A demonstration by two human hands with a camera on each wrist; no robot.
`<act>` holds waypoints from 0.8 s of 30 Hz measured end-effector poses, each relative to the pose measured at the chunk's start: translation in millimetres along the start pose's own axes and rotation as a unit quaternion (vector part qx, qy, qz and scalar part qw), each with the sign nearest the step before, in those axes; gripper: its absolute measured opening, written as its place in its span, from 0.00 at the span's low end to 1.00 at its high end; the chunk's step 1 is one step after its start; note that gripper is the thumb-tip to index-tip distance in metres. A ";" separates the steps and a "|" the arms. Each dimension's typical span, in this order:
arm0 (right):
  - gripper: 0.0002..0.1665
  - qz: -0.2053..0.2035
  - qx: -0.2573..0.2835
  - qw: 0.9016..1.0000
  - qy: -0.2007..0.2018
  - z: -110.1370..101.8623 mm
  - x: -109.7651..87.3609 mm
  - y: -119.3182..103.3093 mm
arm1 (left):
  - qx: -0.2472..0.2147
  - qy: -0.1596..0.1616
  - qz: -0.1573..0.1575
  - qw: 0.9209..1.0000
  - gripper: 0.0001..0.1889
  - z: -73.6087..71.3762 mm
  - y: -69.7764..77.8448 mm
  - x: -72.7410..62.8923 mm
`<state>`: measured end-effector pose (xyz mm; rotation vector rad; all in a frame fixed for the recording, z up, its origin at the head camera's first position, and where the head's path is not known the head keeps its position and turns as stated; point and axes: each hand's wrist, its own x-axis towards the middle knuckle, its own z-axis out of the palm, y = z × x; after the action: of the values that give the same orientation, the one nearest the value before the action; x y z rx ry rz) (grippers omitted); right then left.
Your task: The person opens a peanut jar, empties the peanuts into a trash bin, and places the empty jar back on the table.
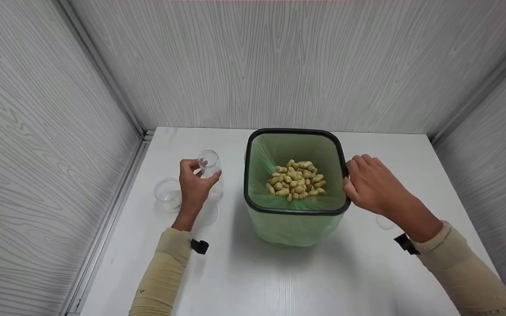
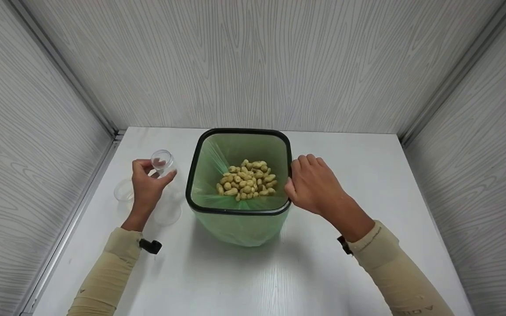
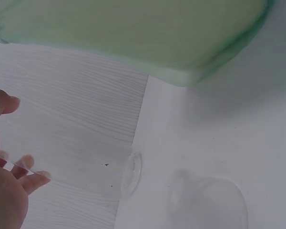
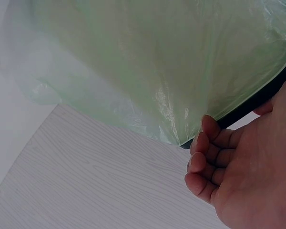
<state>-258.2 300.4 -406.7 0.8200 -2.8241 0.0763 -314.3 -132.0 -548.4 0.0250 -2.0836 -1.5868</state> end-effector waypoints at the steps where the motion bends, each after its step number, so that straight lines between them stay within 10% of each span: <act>1: 0.14 0.000 0.001 1.000 0.001 -0.3 0.3 -0.2 | -0.006 0.000 -0.003 1.000 0.31 0.1 -1.3 -0.3; 24: 0.15 0.005 0.000 1.000 -0.004 1.4 -0.1 0.5 | -0.004 -0.004 -0.100 0.995 0.31 5.9 -27.6 -10.2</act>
<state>-258.7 300.7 -408.1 0.8068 -2.8360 0.0753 -315.8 -132.2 -578.4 0.2320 -2.1368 -1.7140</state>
